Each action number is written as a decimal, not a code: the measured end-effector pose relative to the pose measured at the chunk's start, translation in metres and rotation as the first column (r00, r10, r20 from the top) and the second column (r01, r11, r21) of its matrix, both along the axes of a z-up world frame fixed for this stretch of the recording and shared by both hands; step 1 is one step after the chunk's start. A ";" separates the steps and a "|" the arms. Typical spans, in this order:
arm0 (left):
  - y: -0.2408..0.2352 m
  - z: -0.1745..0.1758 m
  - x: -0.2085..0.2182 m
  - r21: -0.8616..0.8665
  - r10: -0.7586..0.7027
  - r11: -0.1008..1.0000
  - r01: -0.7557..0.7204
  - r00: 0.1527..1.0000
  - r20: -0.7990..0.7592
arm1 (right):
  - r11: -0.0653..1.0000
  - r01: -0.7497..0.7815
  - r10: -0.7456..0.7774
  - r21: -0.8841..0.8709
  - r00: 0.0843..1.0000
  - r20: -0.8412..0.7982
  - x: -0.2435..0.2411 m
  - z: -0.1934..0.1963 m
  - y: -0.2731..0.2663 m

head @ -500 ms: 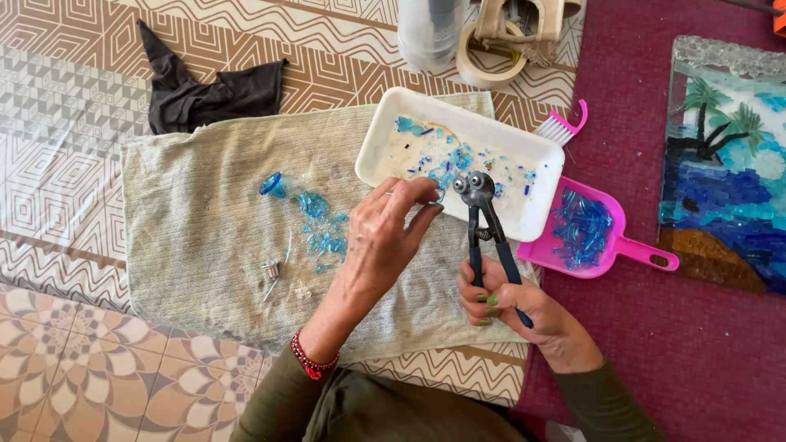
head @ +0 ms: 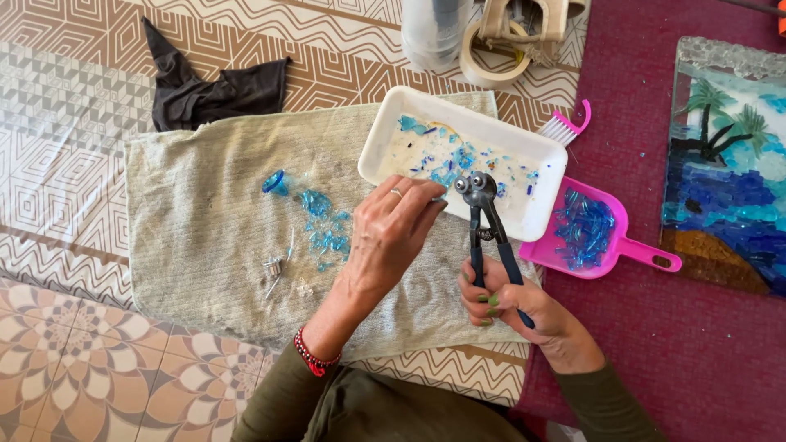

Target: Nipping small pieces of blue glass into fragments using a mosaic nipper tool.

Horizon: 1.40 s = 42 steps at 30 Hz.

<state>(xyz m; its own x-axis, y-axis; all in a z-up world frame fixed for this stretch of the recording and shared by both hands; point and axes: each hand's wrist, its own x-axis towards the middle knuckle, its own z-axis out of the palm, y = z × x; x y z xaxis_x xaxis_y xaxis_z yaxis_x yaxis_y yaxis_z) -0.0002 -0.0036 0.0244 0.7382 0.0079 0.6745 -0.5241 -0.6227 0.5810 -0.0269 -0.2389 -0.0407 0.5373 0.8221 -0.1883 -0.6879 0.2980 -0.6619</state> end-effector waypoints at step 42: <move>0.113 -0.046 -0.081 0.425 0.193 0.905 0.000 0.891 -0.411 | 0.998 -0.015 0.009 -0.066 0.995 -0.095 -0.005 0.015 0.023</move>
<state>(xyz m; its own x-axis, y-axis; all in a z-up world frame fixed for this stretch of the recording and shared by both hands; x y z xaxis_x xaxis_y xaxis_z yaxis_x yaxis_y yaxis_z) -0.0815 0.1090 -0.0219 0.9640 -0.1060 0.2439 -0.2034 -0.8847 0.4195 -0.0323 -0.2158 -0.0257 0.5049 0.8122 -0.2923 -0.7514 0.2469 -0.6119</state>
